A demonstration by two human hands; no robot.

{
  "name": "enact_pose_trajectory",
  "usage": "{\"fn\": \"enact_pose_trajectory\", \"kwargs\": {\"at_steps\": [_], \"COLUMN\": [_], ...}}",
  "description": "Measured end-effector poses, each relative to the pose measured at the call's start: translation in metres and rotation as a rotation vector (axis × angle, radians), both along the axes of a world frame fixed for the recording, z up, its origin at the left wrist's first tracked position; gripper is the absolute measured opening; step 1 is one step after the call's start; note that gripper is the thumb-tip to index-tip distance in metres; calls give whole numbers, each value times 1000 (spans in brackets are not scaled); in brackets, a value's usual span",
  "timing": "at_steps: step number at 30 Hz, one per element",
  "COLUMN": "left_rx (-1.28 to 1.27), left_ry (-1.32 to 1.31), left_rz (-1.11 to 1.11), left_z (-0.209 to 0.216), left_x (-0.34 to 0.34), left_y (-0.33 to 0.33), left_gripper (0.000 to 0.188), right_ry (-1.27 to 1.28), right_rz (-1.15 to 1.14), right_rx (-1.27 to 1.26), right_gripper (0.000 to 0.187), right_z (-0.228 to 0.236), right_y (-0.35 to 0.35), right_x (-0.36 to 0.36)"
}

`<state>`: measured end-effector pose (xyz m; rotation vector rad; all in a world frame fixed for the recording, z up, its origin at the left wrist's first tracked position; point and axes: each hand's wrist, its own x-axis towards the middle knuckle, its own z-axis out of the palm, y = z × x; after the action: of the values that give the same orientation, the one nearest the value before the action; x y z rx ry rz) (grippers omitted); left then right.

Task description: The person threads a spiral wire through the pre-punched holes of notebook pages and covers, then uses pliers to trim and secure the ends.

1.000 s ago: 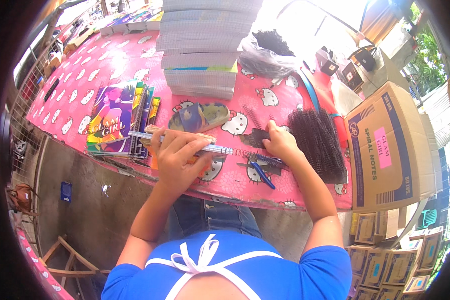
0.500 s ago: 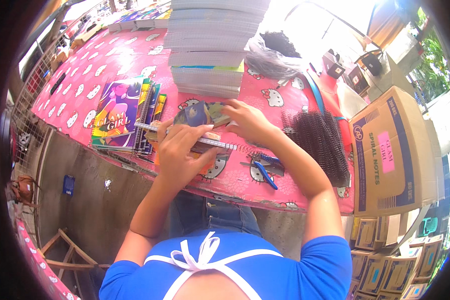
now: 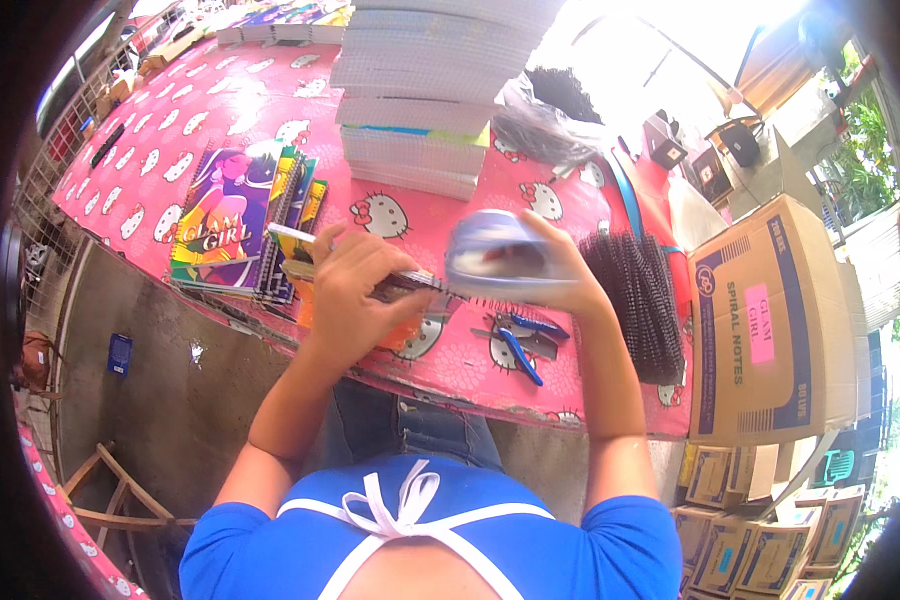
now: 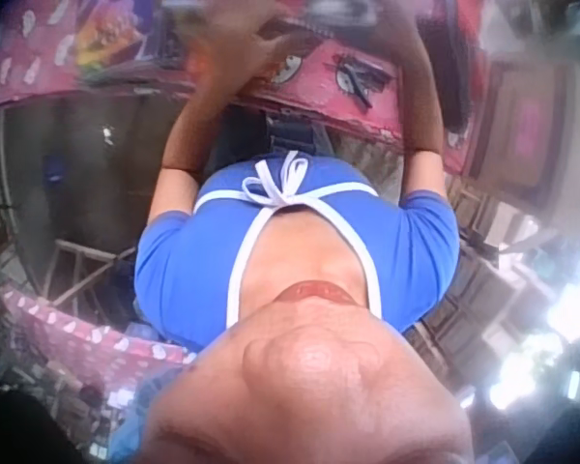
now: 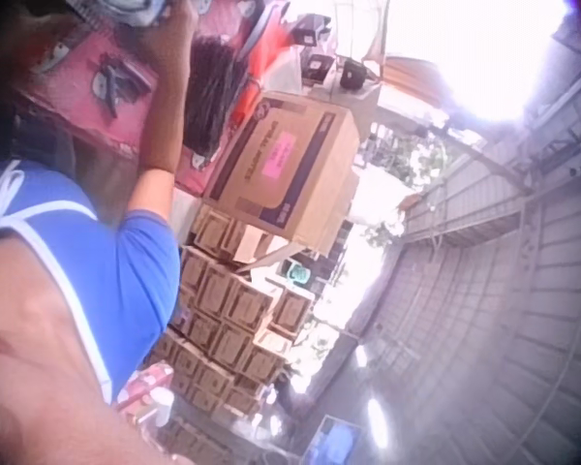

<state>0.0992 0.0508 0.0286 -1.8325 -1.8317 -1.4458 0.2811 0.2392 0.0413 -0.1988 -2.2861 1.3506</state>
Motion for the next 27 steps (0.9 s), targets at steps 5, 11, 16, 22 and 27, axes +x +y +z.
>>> {"fn": "enact_pose_trajectory", "kwargs": {"at_steps": [5, 11, 16, 22, 27], "left_rx": [4, -95, -13, 40, 141], "left_ry": [-92, 62, -28, -108, -408], "left_rz": [4, 253, 244, 242, 166], "left_z": [3, 10, 0, 5, -17], "left_x": [3, -15, -26, -33, -51], "left_y": [-3, -24, -26, -27, -34], "left_gripper": [34, 38, 40, 43, 55], "right_ry": [128, 282, -103, -289, 23], "right_rz": [74, 208, -236, -249, 112], "right_rx": [-299, -604, 176, 283, -427], "right_gripper": [35, 38, 52, 51, 47], "right_z": [-14, -8, -9, 15, 7], "right_y": [10, -6, -7, -36, -35], "right_x": [-2, -21, -52, -74, -74]}}
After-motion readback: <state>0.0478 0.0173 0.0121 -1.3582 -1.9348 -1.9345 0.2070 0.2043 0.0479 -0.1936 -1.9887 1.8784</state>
